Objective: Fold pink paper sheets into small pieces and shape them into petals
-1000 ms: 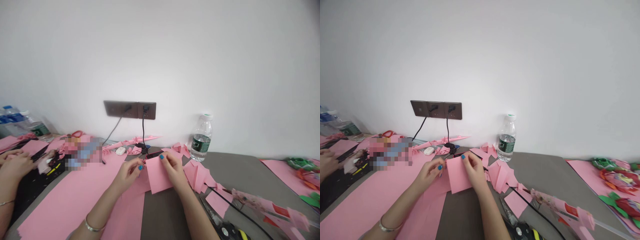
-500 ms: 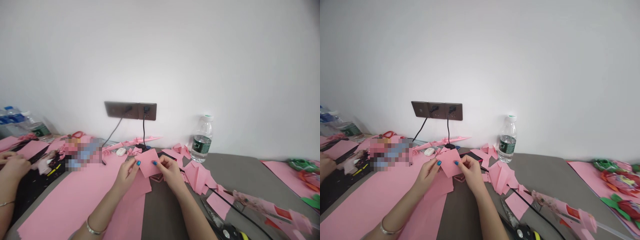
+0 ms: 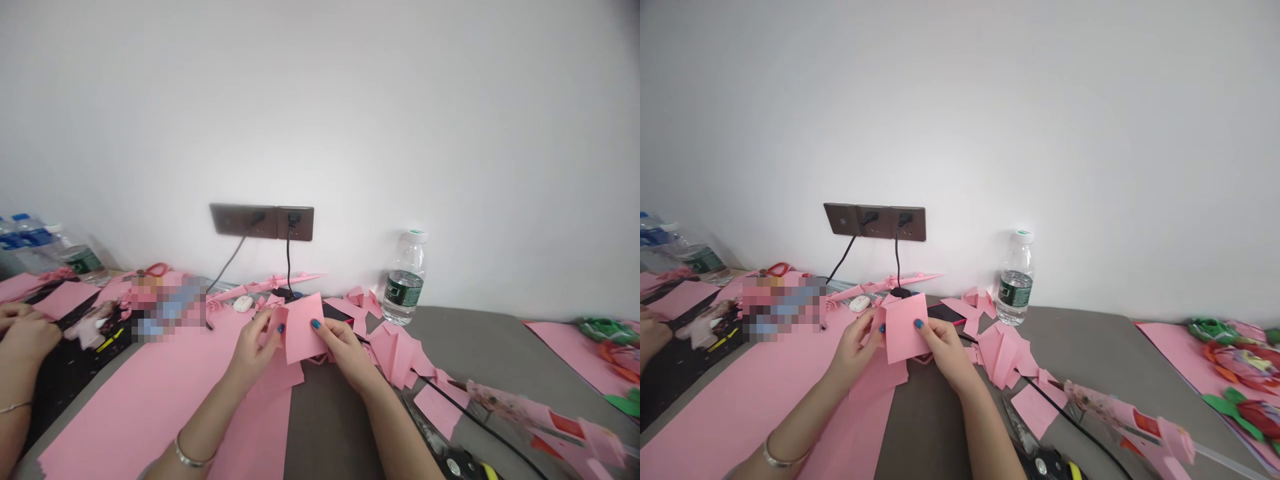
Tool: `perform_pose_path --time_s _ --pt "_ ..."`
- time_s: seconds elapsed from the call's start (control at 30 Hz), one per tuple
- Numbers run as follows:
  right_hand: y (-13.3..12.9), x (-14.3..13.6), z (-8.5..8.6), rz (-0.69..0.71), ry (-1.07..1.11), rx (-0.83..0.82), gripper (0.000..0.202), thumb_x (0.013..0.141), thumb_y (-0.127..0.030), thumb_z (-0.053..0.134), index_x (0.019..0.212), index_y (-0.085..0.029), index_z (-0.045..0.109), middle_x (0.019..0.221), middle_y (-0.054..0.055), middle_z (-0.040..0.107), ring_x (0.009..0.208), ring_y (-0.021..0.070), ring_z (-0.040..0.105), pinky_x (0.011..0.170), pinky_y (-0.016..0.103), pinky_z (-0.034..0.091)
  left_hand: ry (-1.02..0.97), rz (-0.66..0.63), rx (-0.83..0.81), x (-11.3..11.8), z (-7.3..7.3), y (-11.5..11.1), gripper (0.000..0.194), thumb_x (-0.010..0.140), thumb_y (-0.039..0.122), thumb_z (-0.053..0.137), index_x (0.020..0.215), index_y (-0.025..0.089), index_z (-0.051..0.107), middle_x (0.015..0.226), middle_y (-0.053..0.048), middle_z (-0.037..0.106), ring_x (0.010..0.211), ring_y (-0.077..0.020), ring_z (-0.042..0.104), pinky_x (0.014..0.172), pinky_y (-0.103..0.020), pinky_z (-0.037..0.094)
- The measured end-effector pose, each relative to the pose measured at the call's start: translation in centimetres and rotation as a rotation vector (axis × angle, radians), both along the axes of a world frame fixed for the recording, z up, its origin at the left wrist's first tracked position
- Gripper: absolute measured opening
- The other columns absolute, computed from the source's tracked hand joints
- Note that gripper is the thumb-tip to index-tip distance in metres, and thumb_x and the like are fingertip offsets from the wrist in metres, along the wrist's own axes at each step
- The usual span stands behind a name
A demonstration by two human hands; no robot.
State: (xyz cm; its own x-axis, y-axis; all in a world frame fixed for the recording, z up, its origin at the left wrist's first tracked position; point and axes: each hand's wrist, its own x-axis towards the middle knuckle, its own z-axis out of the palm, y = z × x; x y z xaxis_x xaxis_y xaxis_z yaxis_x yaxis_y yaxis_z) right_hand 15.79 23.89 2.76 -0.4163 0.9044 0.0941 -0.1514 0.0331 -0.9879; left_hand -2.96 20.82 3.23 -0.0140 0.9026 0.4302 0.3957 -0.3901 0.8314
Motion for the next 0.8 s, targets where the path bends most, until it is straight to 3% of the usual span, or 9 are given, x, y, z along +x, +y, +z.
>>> perform_pose_path --time_s 0.1,0.23,0.37,0.47,0.63,0.7,0.8 --pt "-0.1 0.1 0.0 0.080 -0.042 0.030 0.046 0.084 -0.060 0.055 0.068 -0.017 0.059 0.061 -0.002 0.042 0.056 0.0115 0.034 0.050 0.023 0.028 0.076 0.040 0.080 -0.2 -0.1 0.3 0.012 0.082 0.018 0.053 0.090 0.020 0.062 0.091 -0.005 0.066 0.087 -0.0213 0.060 0.077 -0.030 0.048" --pt "-0.1 0.3 0.3 0.051 -0.079 0.062 0.046 0.084 -0.058 0.055 0.063 -0.017 0.058 0.059 -0.002 0.042 0.056 0.0116 0.035 0.050 0.024 0.028 0.026 0.161 0.234 -0.9 0.0 0.5 0.016 0.076 0.009 0.051 0.082 0.022 0.058 0.092 -0.004 0.062 0.094 -0.0219 0.059 0.085 -0.034 0.047" --pt "-0.3 0.6 1.3 0.157 -0.025 0.060 0.030 0.082 -0.048 0.065 0.080 -0.018 0.068 0.076 0.000 0.059 0.069 0.0143 0.048 0.063 0.025 0.036 0.046 0.247 0.317 -1.4 0.1 0.5 0.019 0.078 0.005 0.049 0.079 0.022 0.058 0.113 -0.006 0.058 0.114 -0.0242 0.053 0.099 -0.041 0.041" --pt "-0.6 0.6 2.0 0.159 -0.013 0.048 0.028 0.080 -0.047 0.066 0.082 -0.019 0.068 0.078 0.000 0.060 0.071 0.0141 0.050 0.066 0.025 0.037 0.136 0.229 0.338 -1.4 0.2 0.4 0.021 0.079 0.005 0.050 0.077 0.022 0.061 0.128 -0.007 0.053 0.126 -0.0267 0.045 0.105 -0.045 0.035" --pt "-0.6 0.1 1.7 0.097 0.004 -0.004 0.039 0.077 -0.053 0.067 0.067 -0.018 0.055 0.063 -0.004 0.046 0.058 0.0107 0.038 0.054 0.023 0.029 0.221 0.108 0.316 -0.9 0.3 0.3 0.024 0.082 0.008 0.049 0.075 0.022 0.066 0.133 -0.007 0.051 0.128 -0.0287 0.044 0.104 -0.048 0.037" --pt "-0.5 -0.1 1.4 0.058 0.025 -0.008 0.041 0.079 -0.053 0.066 0.065 -0.018 0.051 0.062 -0.004 0.043 0.057 0.0102 0.036 0.052 0.022 0.027 0.173 0.089 0.280 -0.7 0.2 0.3 0.022 0.086 0.013 0.049 0.084 0.023 0.068 0.131 -0.009 0.051 0.128 -0.0288 0.045 0.102 -0.046 0.040" --pt "-0.3 -0.1 0.9 -0.014 0.075 -0.001 0.036 0.082 -0.052 0.063 0.070 -0.019 0.055 0.069 -0.002 0.051 0.063 0.0130 0.044 0.056 0.023 0.034 -0.100 0.097 0.187 -0.5 0.1 0.4 0.026 0.094 0.027 0.047 0.117 0.025 0.059 0.136 -0.010 0.049 0.124 -0.0267 0.050 0.097 -0.041 0.045"
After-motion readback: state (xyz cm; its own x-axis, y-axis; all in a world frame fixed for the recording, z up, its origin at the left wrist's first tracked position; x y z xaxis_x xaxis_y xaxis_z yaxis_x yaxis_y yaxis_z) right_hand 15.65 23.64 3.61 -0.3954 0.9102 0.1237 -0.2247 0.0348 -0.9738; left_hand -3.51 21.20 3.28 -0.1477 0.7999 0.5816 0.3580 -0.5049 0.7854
